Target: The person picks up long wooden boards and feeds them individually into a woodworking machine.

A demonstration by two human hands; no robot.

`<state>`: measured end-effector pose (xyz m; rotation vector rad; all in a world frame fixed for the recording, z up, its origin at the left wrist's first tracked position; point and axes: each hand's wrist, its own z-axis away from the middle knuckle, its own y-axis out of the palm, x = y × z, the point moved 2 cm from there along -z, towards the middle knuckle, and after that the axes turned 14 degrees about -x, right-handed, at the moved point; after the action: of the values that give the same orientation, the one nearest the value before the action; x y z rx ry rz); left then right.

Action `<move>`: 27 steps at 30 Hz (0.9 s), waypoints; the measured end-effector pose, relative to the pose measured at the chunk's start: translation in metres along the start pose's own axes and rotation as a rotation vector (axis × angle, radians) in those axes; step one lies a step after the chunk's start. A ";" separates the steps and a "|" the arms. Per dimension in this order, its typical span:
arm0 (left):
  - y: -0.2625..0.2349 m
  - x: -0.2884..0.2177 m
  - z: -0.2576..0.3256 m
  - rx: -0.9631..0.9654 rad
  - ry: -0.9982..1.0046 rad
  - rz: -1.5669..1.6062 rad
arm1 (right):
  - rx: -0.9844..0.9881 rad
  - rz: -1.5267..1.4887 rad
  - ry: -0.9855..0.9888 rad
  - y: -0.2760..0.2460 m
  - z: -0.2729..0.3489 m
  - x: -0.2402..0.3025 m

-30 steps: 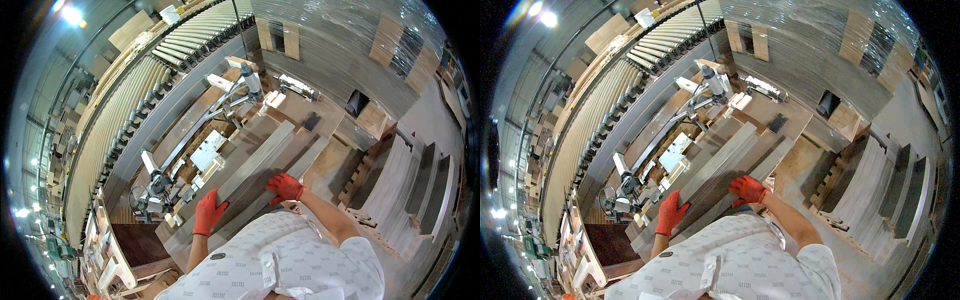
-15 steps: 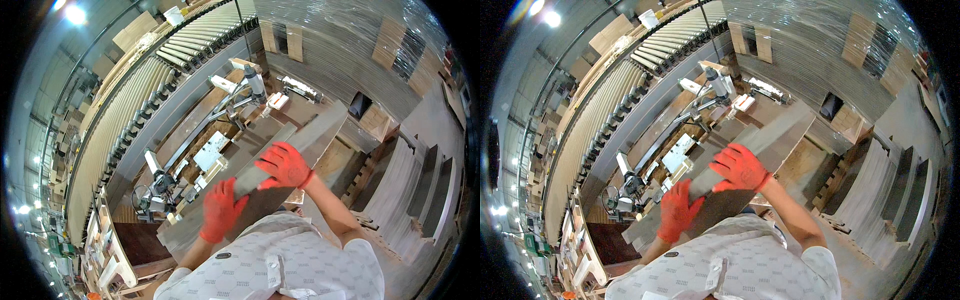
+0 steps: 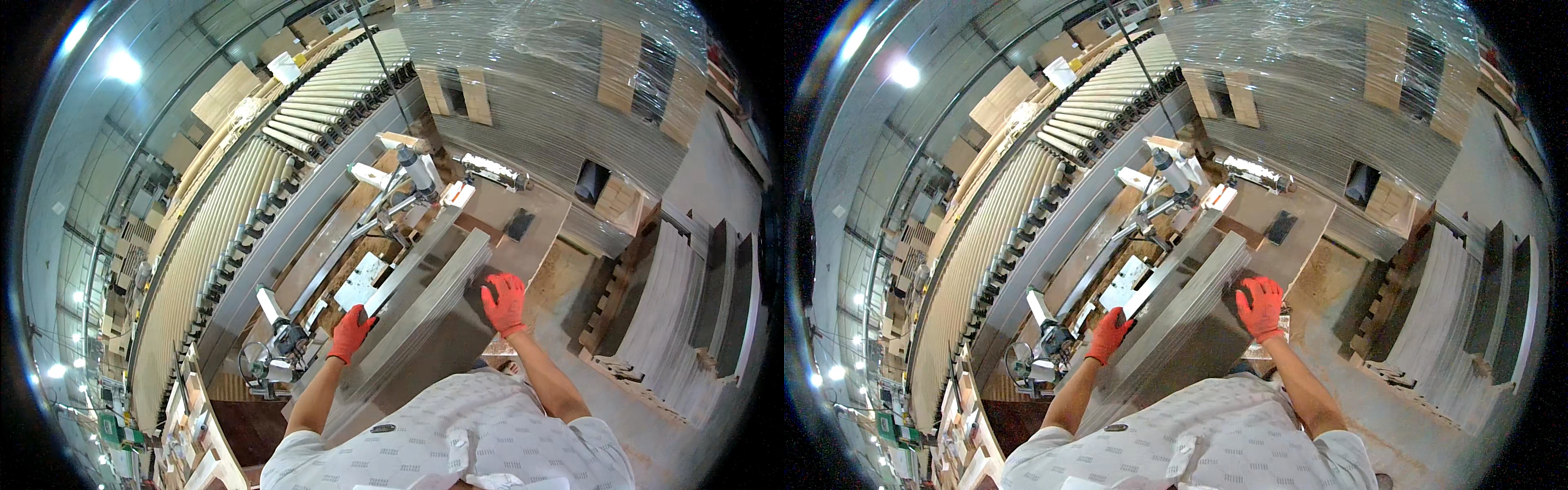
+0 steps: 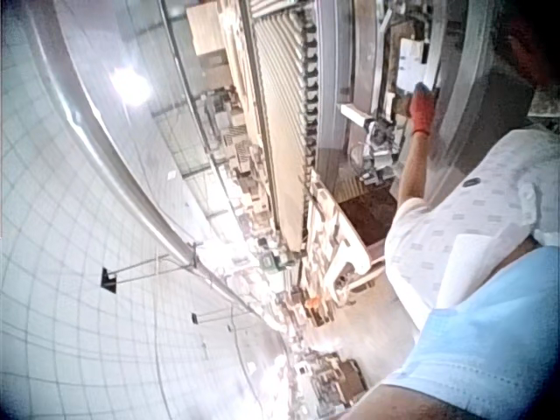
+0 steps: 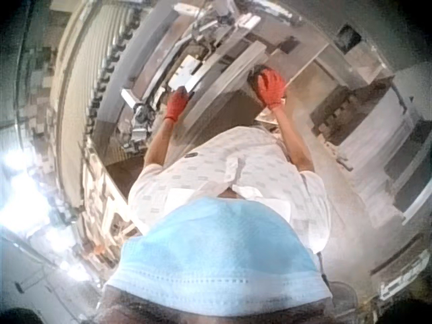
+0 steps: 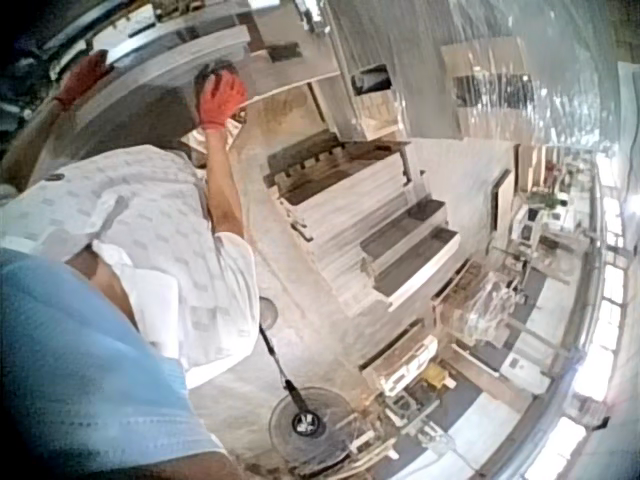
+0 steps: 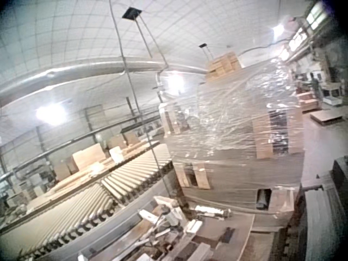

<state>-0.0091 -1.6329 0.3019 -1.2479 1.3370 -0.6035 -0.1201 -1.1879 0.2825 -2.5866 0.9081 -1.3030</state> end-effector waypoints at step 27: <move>0.041 0.012 -0.015 -0.125 0.203 -0.339 | 0.089 0.175 -0.063 0.021 0.024 -0.043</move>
<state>-0.0334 -1.6359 0.2635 -1.5649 1.3546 -0.9157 -0.1308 -1.1849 0.2303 -2.4058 1.0150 -1.1805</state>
